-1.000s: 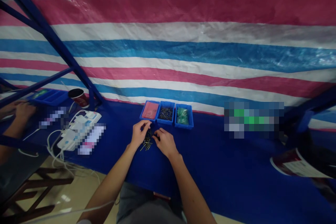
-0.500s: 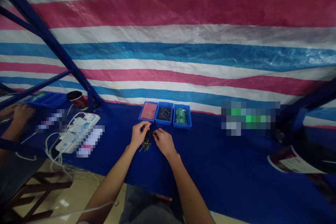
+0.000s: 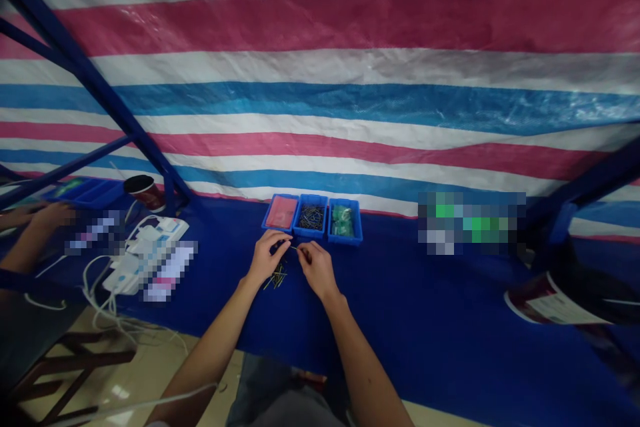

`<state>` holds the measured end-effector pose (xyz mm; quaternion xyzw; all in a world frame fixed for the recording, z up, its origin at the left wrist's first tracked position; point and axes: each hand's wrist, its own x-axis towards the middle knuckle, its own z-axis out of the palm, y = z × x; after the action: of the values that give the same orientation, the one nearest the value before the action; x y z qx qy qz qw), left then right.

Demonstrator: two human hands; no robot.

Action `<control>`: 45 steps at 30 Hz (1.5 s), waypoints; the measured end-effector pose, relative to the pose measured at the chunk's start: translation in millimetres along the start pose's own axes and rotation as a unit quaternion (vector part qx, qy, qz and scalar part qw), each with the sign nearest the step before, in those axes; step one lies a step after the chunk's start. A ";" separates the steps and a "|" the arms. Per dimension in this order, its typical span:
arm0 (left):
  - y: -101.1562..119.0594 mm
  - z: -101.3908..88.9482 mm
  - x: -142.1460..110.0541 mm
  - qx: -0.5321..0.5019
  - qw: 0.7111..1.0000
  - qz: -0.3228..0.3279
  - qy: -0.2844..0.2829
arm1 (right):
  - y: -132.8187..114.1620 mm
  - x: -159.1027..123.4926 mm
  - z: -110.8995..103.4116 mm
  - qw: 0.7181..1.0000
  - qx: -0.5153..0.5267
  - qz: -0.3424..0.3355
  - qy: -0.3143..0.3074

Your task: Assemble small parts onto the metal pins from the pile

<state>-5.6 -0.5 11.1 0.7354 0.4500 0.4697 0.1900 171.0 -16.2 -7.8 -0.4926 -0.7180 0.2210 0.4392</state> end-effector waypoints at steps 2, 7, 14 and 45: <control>-0.3 0.5 0.0 -0.001 1.000 0.011 -0.014 | -1.3 -0.6 -0.8 1.000 0.012 -0.002 0.008; -4.4 3.8 -1.3 -0.011 0.999 0.017 -0.039 | -4.9 -1.0 -2.0 0.999 0.028 -0.003 0.020; -6.1 3.2 -1.2 -0.016 0.999 0.006 -0.035 | -6.2 -0.3 -3.9 0.999 0.045 0.011 0.029; -1.5 1.1 -0.4 -0.016 0.998 -0.001 -0.058 | -3.5 -0.3 0.2 0.999 0.040 -0.007 0.004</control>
<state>-5.5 0.1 9.3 0.7577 0.4315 0.4331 0.2282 169.0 -17.9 -5.4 -0.4706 -0.7099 0.2448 0.4633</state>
